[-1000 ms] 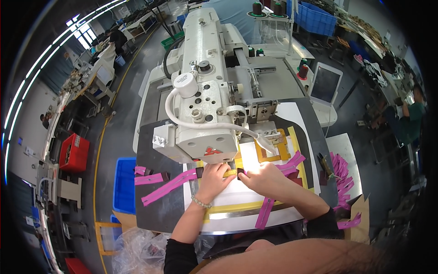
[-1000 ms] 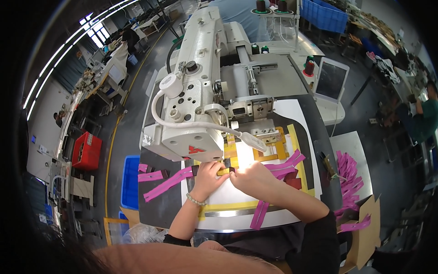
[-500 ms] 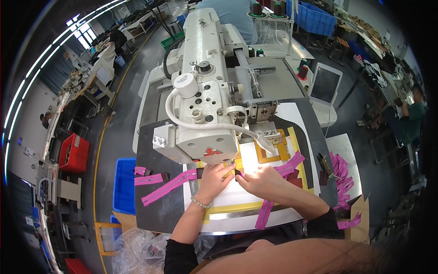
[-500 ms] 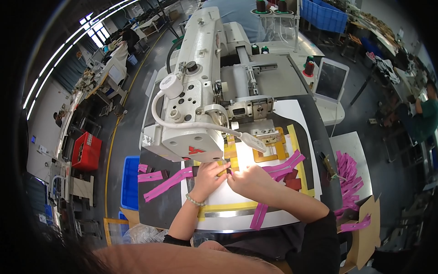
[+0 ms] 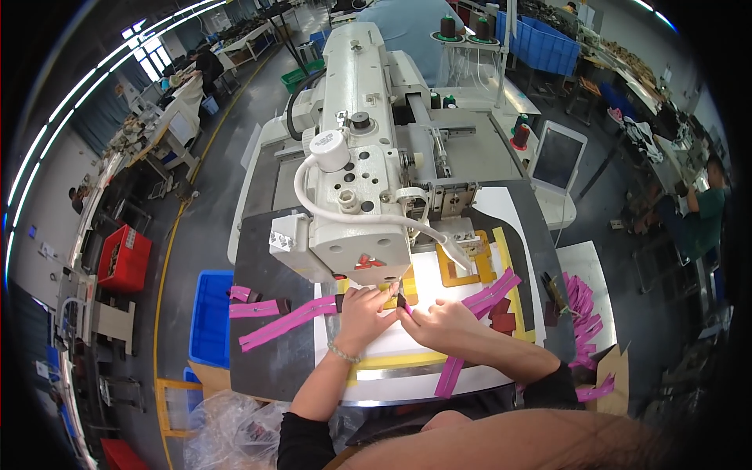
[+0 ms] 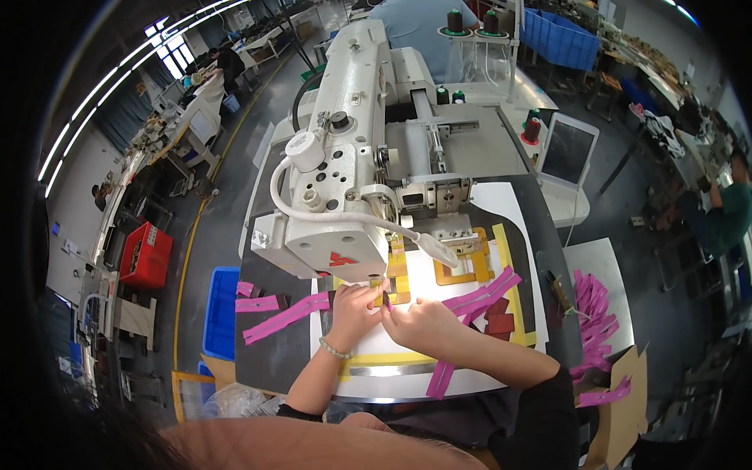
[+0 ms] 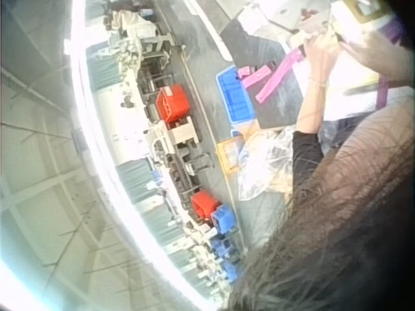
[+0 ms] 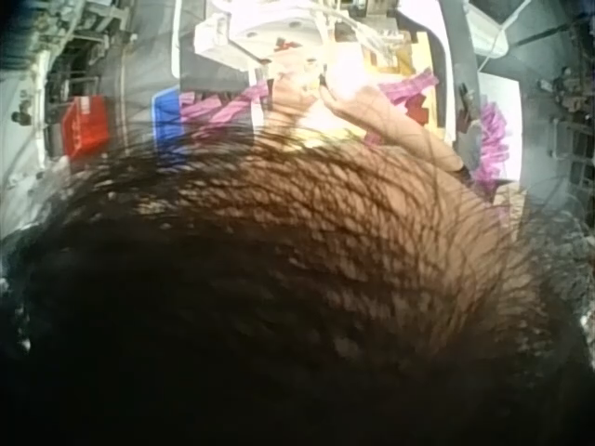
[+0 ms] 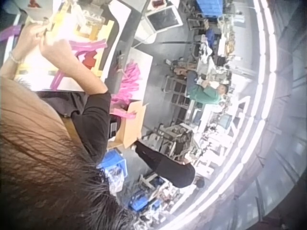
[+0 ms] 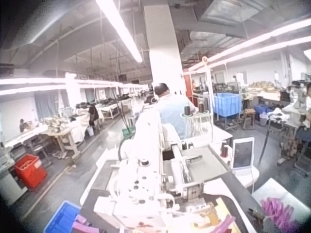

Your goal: The recorder is attaching or preparing zippers using a sewing machine in a leather goods workshop.

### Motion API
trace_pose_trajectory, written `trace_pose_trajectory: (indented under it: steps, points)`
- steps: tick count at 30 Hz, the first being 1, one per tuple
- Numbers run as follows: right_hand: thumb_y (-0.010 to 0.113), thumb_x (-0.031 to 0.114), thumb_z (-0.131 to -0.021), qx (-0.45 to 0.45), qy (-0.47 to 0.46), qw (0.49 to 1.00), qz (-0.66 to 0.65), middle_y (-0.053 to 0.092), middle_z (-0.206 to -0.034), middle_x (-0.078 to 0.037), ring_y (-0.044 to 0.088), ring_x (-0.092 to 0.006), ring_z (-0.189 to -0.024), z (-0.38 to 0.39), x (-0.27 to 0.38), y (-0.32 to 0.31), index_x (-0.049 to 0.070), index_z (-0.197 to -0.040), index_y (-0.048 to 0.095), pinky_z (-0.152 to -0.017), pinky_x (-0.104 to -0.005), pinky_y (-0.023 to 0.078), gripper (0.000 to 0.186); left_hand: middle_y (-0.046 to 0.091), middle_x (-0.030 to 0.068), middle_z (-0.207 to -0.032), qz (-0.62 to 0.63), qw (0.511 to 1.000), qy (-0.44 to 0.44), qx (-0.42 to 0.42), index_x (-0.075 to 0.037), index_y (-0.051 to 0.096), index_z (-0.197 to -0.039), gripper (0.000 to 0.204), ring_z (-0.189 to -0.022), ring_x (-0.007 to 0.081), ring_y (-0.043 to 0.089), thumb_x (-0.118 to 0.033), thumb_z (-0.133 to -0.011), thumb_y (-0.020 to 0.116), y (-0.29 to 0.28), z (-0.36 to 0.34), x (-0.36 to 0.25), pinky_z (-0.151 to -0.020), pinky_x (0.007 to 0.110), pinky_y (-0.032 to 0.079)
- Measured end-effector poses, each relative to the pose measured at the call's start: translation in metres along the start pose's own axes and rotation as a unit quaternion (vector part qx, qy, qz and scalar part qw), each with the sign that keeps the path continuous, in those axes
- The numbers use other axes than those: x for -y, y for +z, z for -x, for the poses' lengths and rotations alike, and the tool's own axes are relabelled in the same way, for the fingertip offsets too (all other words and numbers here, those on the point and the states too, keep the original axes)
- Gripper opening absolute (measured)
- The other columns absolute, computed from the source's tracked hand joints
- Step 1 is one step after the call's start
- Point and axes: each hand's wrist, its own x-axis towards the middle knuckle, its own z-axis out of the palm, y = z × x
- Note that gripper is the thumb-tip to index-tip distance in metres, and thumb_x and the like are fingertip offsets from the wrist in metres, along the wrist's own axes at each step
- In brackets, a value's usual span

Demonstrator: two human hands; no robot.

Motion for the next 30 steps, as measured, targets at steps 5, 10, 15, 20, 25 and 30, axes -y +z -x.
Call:
trace_pose_trajectory:
  steps: [5,10,15,20,25,30]
  points:
    - [0.064,0.008,-0.071,-0.03,-0.021,0.999,0.017,0.053,-0.062,0.0,0.055,-0.0132,-0.046,-0.001,0.005,0.002,0.001,-0.091,0.062,-0.046,-0.0259,0.041,0.021,0.045,-0.0051,-0.055,-0.01,1.0,0.018,-0.017,-0.02,0.07,-0.113,0.051,-0.054,0.0136,0.048,-0.015,-0.063,0.073,-0.002,0.005,0.0,-0.064,0.031,0.035]
    - [0.063,0.009,-0.07,-0.081,-0.05,0.995,0.007,0.05,-0.062,0.002,0.051,-0.0096,-0.045,0.004,0.017,-0.008,0.001,-0.095,0.064,-0.045,-0.0242,0.035,0.026,0.047,-0.0048,-0.055,-0.068,0.99,0.086,-0.084,-0.018,0.073,-0.104,0.039,-0.054,0.0141,0.048,-0.024,-0.065,0.073,-0.019,0.005,-0.009,-0.063,0.031,0.034]
    - [0.062,0.011,-0.069,-0.178,-0.062,0.98,-0.071,0.042,-0.06,0.005,0.042,-0.0063,-0.044,0.008,0.034,-0.016,0.002,-0.103,0.066,-0.045,-0.0231,0.029,0.035,0.049,-0.0046,-0.055,-0.069,0.973,0.131,-0.18,-0.016,0.061,-0.066,0.022,-0.053,0.0136,0.049,-0.03,-0.075,0.075,-0.037,0.008,-0.018,-0.061,0.03,0.033]
    - [0.068,0.012,-0.083,-0.15,0.01,0.934,-0.325,0.059,-0.067,0.002,0.047,-0.0142,-0.046,0.005,0.054,0.001,0.009,-0.113,0.066,-0.044,-0.0274,0.038,0.03,0.043,-0.0028,-0.047,-0.016,0.978,0.09,-0.185,-0.013,0.053,-0.061,0.028,-0.04,0.0144,0.043,-0.019,-0.072,0.079,-0.043,0.003,-0.01,-0.043,0.028,0.03]
    - [0.06,0.005,-0.09,-0.057,0.144,0.78,-0.606,0.067,-0.084,-0.005,0.062,-0.0133,-0.061,0.023,0.063,0.015,0.005,-0.128,0.053,-0.052,-0.0251,0.047,0.038,0.051,0.001,-0.055,0.092,0.984,0.002,-0.151,-0.009,0.064,-0.073,0.015,-0.045,0.0135,0.049,-0.011,-0.072,0.079,-0.04,0.001,-0.004,-0.044,0.026,0.038]
    - [0.051,0.003,-0.096,0.053,0.339,0.562,-0.753,0.066,-0.097,-0.012,0.066,-0.0139,-0.075,0.032,0.049,0.033,0.004,-0.144,0.021,-0.065,-0.0255,0.052,0.057,0.061,0.0051,-0.069,0.194,0.98,-0.033,-0.035,-0.008,0.068,-0.091,0.013,-0.057,0.0171,0.059,-0.012,-0.08,0.072,-0.053,-0.001,-0.007,-0.054,0.027,0.047]
